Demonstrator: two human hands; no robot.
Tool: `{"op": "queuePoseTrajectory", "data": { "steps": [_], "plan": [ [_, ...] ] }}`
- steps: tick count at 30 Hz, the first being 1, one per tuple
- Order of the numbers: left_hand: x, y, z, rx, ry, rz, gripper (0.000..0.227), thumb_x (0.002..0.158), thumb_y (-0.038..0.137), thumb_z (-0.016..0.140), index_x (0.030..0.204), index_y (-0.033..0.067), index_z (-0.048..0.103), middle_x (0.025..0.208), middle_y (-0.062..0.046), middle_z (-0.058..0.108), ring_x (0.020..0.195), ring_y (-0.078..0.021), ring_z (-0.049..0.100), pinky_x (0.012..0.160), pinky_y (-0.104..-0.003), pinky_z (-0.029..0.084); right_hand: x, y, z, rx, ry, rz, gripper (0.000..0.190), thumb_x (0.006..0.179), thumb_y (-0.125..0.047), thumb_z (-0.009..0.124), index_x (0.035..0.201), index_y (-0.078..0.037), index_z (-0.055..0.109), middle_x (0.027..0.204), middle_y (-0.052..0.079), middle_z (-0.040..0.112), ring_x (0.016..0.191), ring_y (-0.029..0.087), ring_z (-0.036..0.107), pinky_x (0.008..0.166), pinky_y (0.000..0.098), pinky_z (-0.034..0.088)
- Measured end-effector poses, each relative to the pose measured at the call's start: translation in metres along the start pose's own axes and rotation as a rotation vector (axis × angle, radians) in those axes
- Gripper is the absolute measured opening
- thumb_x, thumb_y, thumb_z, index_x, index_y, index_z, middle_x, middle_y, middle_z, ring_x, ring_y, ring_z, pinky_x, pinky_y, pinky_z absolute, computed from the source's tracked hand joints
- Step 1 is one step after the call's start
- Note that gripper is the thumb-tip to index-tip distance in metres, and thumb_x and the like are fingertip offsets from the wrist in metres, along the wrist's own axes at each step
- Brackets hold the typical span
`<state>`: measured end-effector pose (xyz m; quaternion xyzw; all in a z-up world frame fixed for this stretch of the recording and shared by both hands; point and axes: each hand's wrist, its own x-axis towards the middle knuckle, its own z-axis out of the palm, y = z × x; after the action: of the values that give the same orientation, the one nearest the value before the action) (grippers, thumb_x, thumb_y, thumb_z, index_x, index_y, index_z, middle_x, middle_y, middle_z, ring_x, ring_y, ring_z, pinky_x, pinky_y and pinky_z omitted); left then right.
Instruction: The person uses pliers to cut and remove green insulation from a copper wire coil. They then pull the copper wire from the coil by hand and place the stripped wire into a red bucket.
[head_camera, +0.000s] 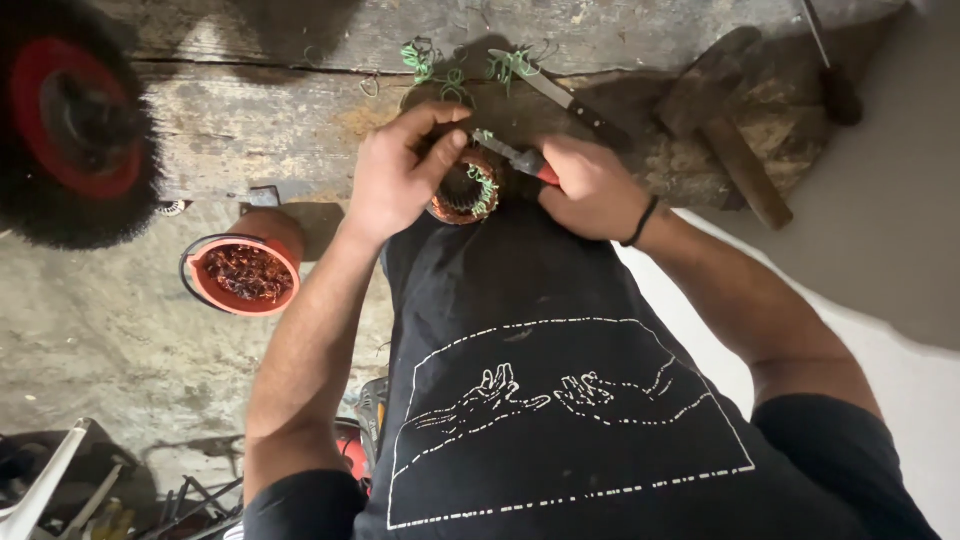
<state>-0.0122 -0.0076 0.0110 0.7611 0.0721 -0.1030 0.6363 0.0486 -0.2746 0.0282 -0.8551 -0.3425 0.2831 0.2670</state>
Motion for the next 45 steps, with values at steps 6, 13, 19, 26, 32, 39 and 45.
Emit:
{"op": "queuePoseTrajectory", "data": {
  "steps": [6,13,19,26,32,39,45],
  "plan": [
    [0.001,-0.001,-0.001,-0.003,-0.017,0.004,0.022,0.101,0.013,0.072,0.121,0.0061,0.07,0.103,-0.01,0.078,0.09,-0.0192,0.078,0.077,-0.031,0.059,-0.002,0.031,0.018,0.326,-0.23,0.284,0.024,0.083,-0.007,0.065,0.104,0.004,0.06,0.079,0.019,0.06,0.067,0.032,0.057,0.065,0.0405,0.048],
    [0.002,0.005,-0.004,0.054,-0.039,0.032,0.025,0.098,0.014,0.074,0.121,0.0077,0.07,0.106,-0.011,0.078,0.096,-0.0233,0.079,0.08,-0.034,0.061,0.005,0.038,0.009,0.923,-0.443,0.55,0.022,0.087,-0.006,0.06,0.106,0.0,0.069,0.084,0.003,0.066,0.066,0.011,0.058,0.056,0.0273,0.047],
    [-0.007,0.003,-0.007,0.185,-0.024,0.107,0.021,0.101,0.017,0.073,0.12,0.0083,0.071,0.109,-0.012,0.076,0.1,-0.0305,0.074,0.085,-0.04,0.059,0.012,0.027,-0.003,1.168,-0.527,0.613,0.031,0.078,-0.002,0.058,0.108,0.0,0.068,0.092,0.006,0.071,0.066,0.012,0.058,0.052,0.0259,0.046],
    [-0.022,0.034,0.012,0.224,0.015,0.084,0.073,0.087,0.035,0.085,0.145,0.0094,0.048,0.12,-0.015,0.07,0.11,-0.0349,0.07,0.093,-0.042,0.057,0.01,0.004,-0.015,0.533,-0.393,0.26,0.026,0.092,-0.02,0.068,0.106,0.001,0.069,0.083,0.008,0.067,0.073,0.014,0.06,0.063,0.0312,0.048],
    [-0.054,0.005,0.052,0.454,0.183,0.056,0.11,0.069,0.03,0.094,0.158,0.005,0.033,0.139,-0.02,0.056,0.123,-0.041,0.057,0.105,-0.046,0.048,0.016,0.003,-0.014,0.395,-0.386,0.18,0.033,0.097,-0.031,0.071,0.106,0.0,0.067,0.078,0.009,0.065,0.067,0.014,0.059,0.063,0.0327,0.049],
    [-0.074,-0.037,0.075,0.344,0.39,0.214,0.097,0.077,0.023,0.094,0.154,0.0016,0.038,0.147,-0.021,0.05,0.141,-0.0429,0.049,0.125,-0.055,0.037,0.039,0.009,-0.018,0.81,-0.865,0.334,0.026,0.104,-0.029,0.057,0.114,-0.005,0.059,0.09,0.004,0.072,0.059,0.01,0.054,0.046,0.0227,0.041],
    [-0.092,-0.062,0.097,0.374,0.573,0.28,0.092,0.079,0.024,0.096,0.15,0.003,0.042,0.148,-0.018,0.051,0.143,-0.0417,0.048,0.127,-0.058,0.035,0.039,0.021,-0.003,1.176,-1.082,0.392,0.041,0.104,-0.041,0.054,0.121,-0.003,0.059,0.09,0.009,0.073,0.07,0.014,0.07,0.042,0.0193,0.039]
  ]
}}
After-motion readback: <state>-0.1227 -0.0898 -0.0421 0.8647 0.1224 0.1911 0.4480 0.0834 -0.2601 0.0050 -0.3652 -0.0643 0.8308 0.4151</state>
